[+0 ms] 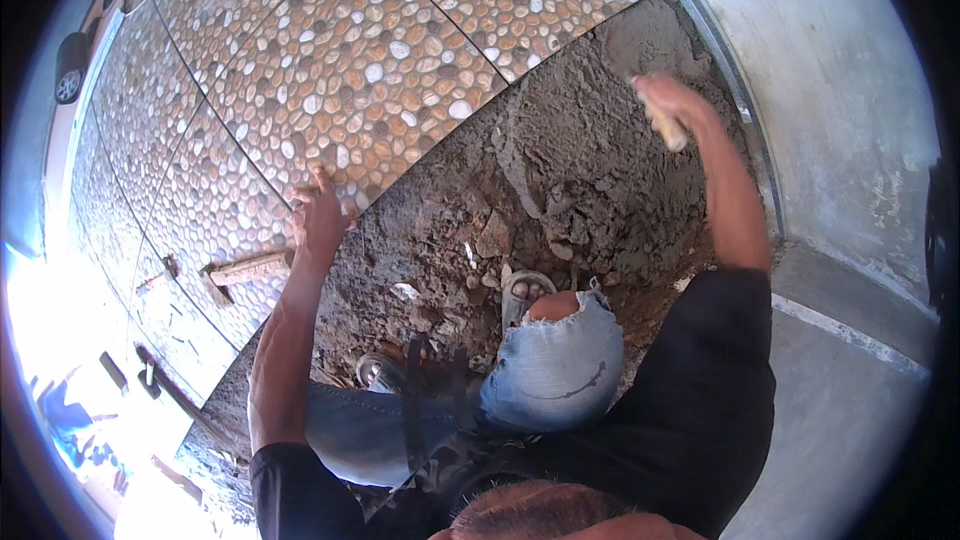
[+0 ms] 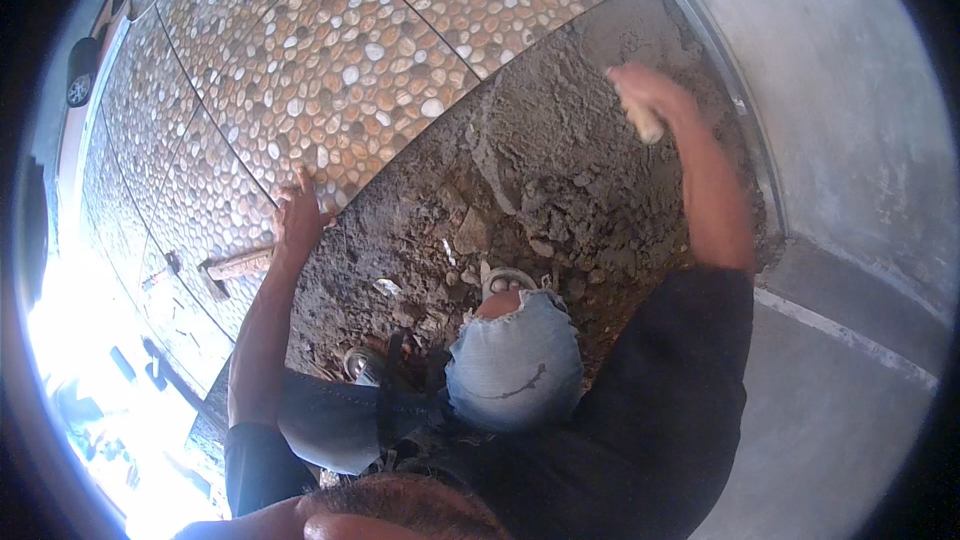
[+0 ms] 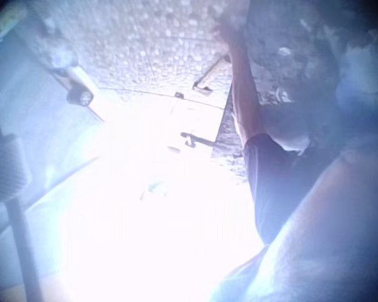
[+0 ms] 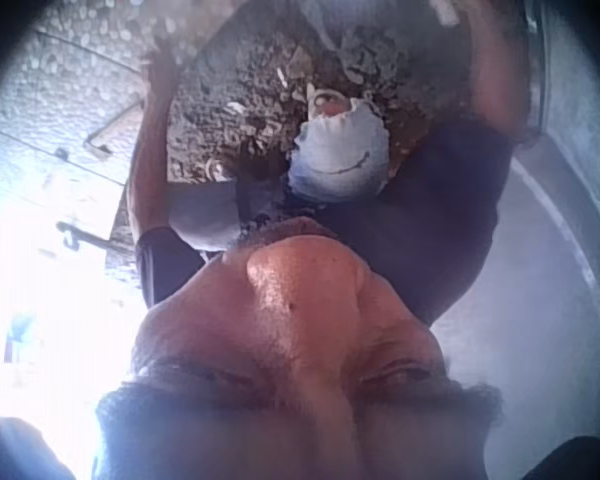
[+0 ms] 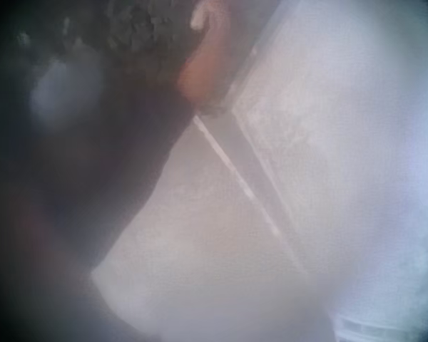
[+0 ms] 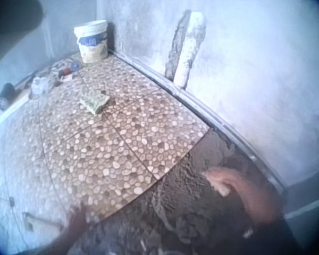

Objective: The person applies mortar to the floor using a trowel and places a tile onto the prepared surface.

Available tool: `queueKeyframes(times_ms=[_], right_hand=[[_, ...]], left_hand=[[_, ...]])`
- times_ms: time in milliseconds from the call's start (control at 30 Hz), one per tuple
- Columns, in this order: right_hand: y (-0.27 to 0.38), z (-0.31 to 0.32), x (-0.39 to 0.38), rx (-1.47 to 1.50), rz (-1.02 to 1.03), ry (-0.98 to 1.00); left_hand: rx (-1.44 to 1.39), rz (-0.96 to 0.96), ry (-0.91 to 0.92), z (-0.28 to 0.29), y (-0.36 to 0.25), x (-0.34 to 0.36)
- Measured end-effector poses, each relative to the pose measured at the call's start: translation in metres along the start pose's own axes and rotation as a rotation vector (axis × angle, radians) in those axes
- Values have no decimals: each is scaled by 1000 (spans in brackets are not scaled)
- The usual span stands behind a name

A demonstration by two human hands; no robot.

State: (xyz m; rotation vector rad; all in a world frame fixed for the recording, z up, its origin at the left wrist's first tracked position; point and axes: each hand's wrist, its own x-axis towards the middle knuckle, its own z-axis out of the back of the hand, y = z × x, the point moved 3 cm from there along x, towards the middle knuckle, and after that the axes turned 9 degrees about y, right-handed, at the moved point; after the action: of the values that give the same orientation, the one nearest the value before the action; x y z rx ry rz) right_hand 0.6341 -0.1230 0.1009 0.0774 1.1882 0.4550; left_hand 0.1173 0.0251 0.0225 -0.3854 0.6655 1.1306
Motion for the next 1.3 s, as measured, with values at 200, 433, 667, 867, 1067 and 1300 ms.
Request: queueKeyframes(times_ms=[200, 433, 667, 867, 1067, 1300], right_hand=[[27, -86, -48, -130, 49, 124], [17, -148, -62, -468, 251, 101], [-11, -114, -89, -636, 30, -300], [-28, -151, -125, -978, 402, -162], [-35, -128, -79, -1256, 511, -272], [-32, -99, -44, -1219, 471, -366]], left_hand=[[-2, -14, -55, -15, 13, 6], [-63, -61, -23, -5, 7, 6], [-75, -75, -23, -32, 20, 22], [-28, -29, 16, -4, 6, 0], [-59, -28, 13, 3, 1, -4], [-52, -43, -8, -8, 8, 5]])
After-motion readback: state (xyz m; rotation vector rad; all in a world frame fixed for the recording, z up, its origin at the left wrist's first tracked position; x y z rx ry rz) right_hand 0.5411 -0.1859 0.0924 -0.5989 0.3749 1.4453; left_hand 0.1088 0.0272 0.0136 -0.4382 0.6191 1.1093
